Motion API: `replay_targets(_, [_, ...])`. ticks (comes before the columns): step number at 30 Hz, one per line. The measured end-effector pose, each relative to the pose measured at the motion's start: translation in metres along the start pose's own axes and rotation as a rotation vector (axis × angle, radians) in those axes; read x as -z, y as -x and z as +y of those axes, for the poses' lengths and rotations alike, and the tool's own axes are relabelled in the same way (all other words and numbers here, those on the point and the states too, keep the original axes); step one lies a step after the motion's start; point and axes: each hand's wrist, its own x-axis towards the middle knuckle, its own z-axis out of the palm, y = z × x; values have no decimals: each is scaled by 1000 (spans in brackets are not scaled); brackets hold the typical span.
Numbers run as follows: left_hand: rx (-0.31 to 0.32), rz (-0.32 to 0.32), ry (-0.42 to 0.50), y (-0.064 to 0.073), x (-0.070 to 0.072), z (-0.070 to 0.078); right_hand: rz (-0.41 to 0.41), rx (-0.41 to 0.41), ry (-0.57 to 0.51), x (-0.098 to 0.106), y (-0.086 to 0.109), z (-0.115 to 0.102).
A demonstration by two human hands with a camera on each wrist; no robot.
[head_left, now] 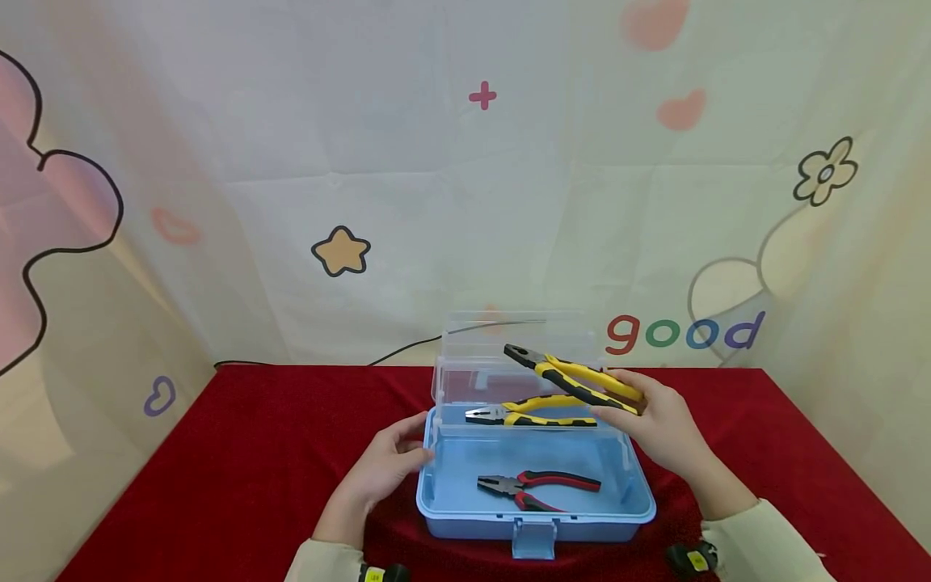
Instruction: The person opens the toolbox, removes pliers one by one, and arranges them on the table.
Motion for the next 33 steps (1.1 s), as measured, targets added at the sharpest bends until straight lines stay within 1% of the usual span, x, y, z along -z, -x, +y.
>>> replay_targets(7, [4, 6, -13, 0, -1, -1, 36, -47, -50, -2, 11, 9])
replay_targets(11, [0, 0, -15, 0, -1, 0, 56, -79, -54, -2, 18, 13])
replay_targets(16, [6, 8, -14, 0, 0, 0, 86, -97, -46, -2, 25, 16])
replay_targets(25, [-9, -17, 18, 1, -3, 0, 154, -136, -34, 2, 33, 23])
replay_targets(29, [-12, -10, 6, 0, -3, 0, 176, -134, -28, 4, 34, 23])
replay_targets(33, [2, 7, -10, -1, -2, -2, 190, -141, -18, 5, 32, 27])
